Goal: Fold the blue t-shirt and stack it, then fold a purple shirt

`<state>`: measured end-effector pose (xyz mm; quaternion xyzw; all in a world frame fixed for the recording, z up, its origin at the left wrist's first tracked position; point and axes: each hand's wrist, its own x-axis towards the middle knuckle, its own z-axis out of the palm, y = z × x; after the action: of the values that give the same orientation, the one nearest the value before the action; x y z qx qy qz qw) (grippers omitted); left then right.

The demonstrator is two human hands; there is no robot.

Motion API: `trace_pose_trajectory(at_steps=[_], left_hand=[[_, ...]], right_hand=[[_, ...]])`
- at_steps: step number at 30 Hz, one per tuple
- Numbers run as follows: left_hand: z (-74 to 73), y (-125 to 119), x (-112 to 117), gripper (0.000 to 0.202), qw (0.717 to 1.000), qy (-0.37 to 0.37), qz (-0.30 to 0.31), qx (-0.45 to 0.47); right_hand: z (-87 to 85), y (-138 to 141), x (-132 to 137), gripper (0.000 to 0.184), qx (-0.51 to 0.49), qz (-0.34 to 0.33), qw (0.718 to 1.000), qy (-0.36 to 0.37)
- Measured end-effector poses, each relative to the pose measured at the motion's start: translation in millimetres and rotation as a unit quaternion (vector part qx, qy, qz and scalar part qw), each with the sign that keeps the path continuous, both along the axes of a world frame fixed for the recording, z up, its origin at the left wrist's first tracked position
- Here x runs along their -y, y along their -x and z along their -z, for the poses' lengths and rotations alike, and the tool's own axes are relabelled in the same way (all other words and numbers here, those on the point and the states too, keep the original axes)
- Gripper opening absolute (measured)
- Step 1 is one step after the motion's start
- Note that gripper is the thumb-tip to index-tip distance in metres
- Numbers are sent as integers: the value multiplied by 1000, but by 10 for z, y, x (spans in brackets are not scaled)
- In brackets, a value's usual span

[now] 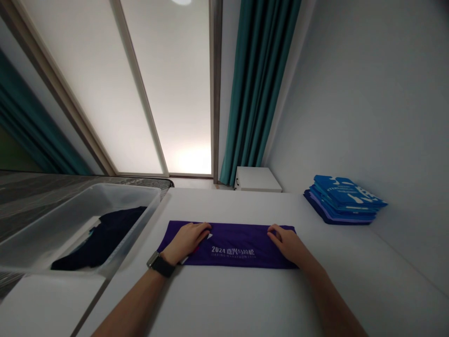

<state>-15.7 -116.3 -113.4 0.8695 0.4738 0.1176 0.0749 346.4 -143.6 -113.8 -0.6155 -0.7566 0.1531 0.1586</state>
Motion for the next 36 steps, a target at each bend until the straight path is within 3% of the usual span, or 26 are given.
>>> trace_pose_trajectory(at_steps=[6,10,15,23,36], left_hand=[[-8,27,-3,26,1000,6,-6,21],[-122,6,51,27,999,19,-4,34],[-238,46,103,33,998,30,3,47],[-144,107,65,33,998,7,22,66],[-184,404,19,30,997,25,-74,-18]], right_hand=[[29,-117,-5,21,-28,-32,999,34],[55,-103,-1,18,-28,-49,998,21],[66,-96,4,27,-42,-57,997,27],[144,-146,3,35,-65,-62,996,8],[188,-48,-8,38,-12,-46,997,-54]])
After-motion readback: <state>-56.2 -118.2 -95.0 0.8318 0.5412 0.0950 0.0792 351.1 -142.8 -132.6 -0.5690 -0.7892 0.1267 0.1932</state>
